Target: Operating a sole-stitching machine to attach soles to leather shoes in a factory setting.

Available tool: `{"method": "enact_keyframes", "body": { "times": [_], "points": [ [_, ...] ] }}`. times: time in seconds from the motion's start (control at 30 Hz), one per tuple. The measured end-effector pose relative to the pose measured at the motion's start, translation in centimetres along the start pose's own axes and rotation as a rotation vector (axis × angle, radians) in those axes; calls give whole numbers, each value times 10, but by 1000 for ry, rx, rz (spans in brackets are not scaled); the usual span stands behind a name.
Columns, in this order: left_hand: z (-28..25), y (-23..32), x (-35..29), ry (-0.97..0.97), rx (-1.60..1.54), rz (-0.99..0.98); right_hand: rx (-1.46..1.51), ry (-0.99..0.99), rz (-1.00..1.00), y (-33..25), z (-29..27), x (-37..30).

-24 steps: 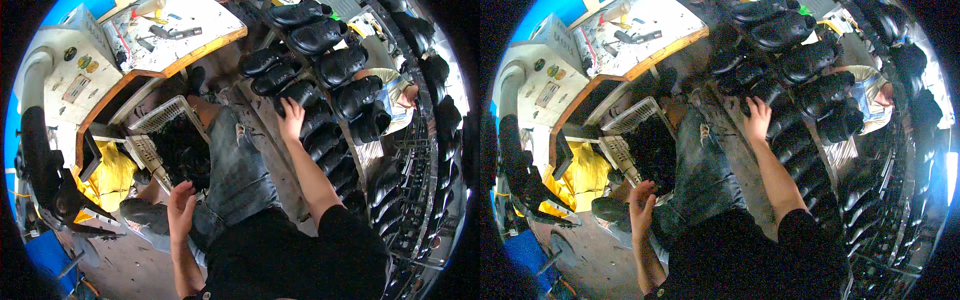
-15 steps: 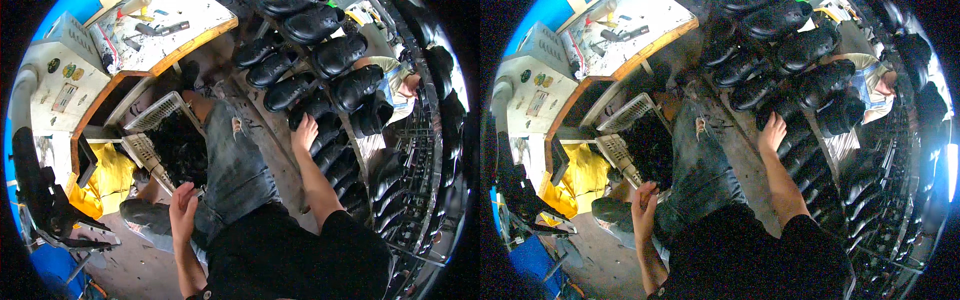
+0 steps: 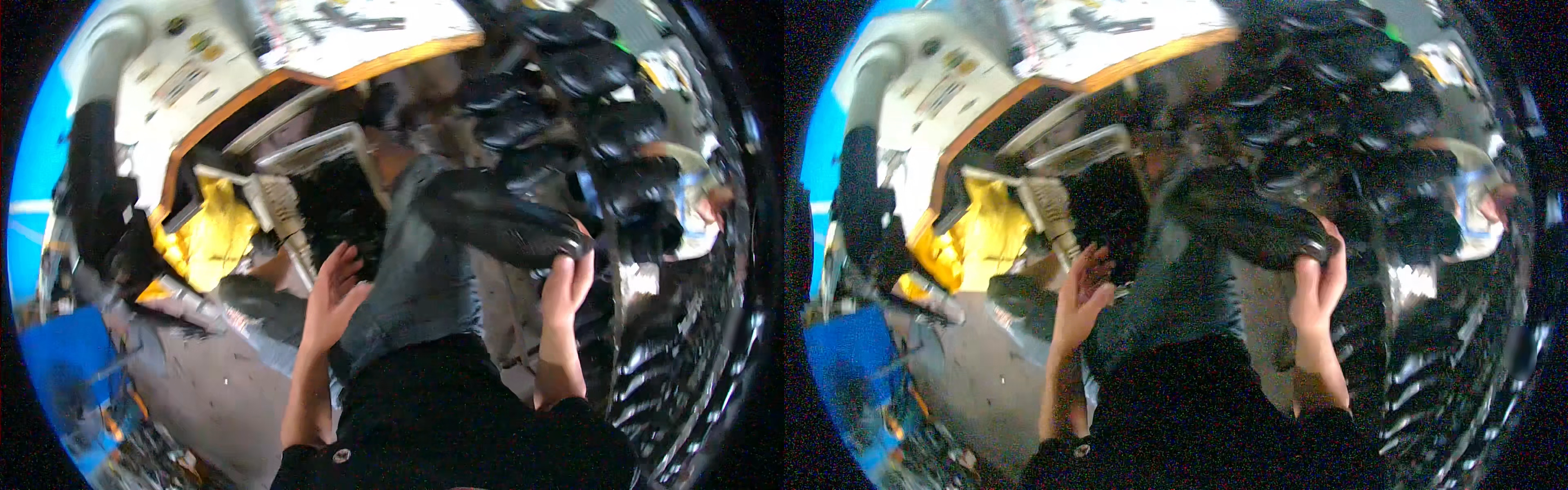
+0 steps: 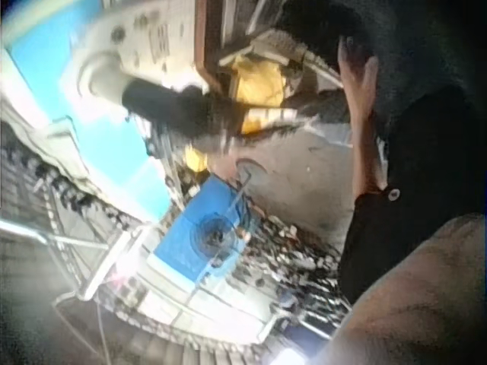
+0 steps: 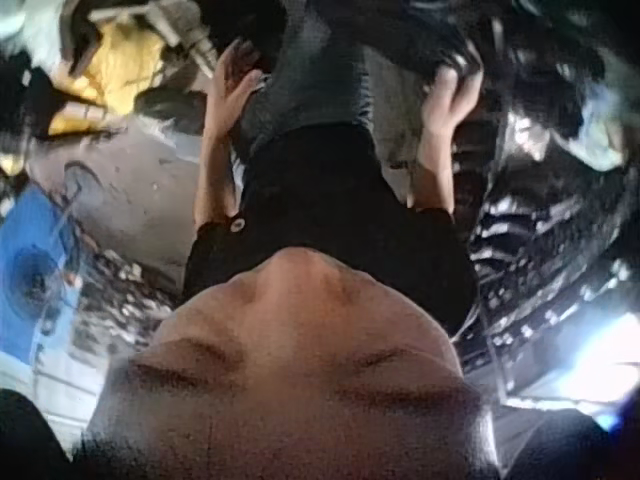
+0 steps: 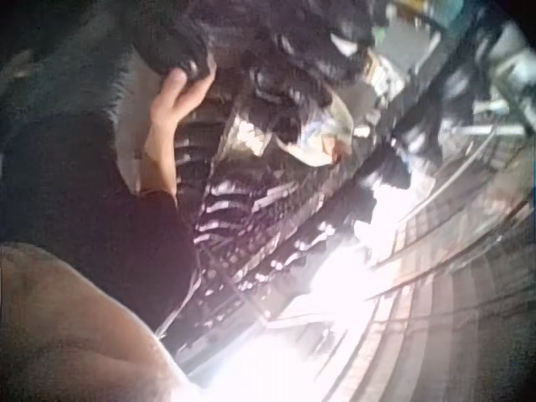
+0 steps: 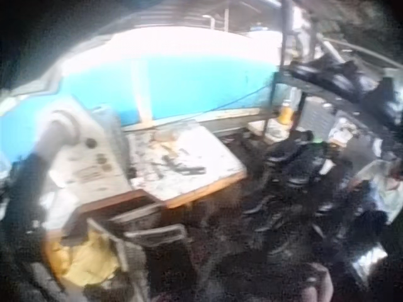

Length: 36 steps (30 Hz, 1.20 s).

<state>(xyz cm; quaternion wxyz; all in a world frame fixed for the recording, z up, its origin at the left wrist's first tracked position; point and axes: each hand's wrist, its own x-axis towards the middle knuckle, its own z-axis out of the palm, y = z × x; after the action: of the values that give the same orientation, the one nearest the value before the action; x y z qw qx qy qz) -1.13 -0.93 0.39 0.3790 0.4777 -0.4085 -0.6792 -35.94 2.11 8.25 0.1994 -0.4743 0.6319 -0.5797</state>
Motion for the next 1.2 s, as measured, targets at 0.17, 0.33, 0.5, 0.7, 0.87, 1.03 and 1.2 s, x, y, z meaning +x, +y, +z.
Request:
{"method": "enact_keyframes", "body": {
  "times": [0.17,0.33,0.5,0.7,0.87,1.03,1.2],
  "points": [
    [-15,40,-12,-4,-269,264,680,-207,402,34,35,-2],
    [-20,86,-42,115,-249,387,940,-376,428,33,61,20],
    [-18,91,-51,187,-214,457,931,-278,330,14,71,44],
    [-45,51,-64,130,-262,220,851,-367,155,-22,81,65],
    [-42,44,-58,300,-675,371,360,-407,-127,-71,98,61],
    [-54,57,-62,341,-723,424,372,-540,-44,-94,131,62],
    [-77,70,-75,422,-623,520,464,-665,187,-82,147,40]
  ]
}}
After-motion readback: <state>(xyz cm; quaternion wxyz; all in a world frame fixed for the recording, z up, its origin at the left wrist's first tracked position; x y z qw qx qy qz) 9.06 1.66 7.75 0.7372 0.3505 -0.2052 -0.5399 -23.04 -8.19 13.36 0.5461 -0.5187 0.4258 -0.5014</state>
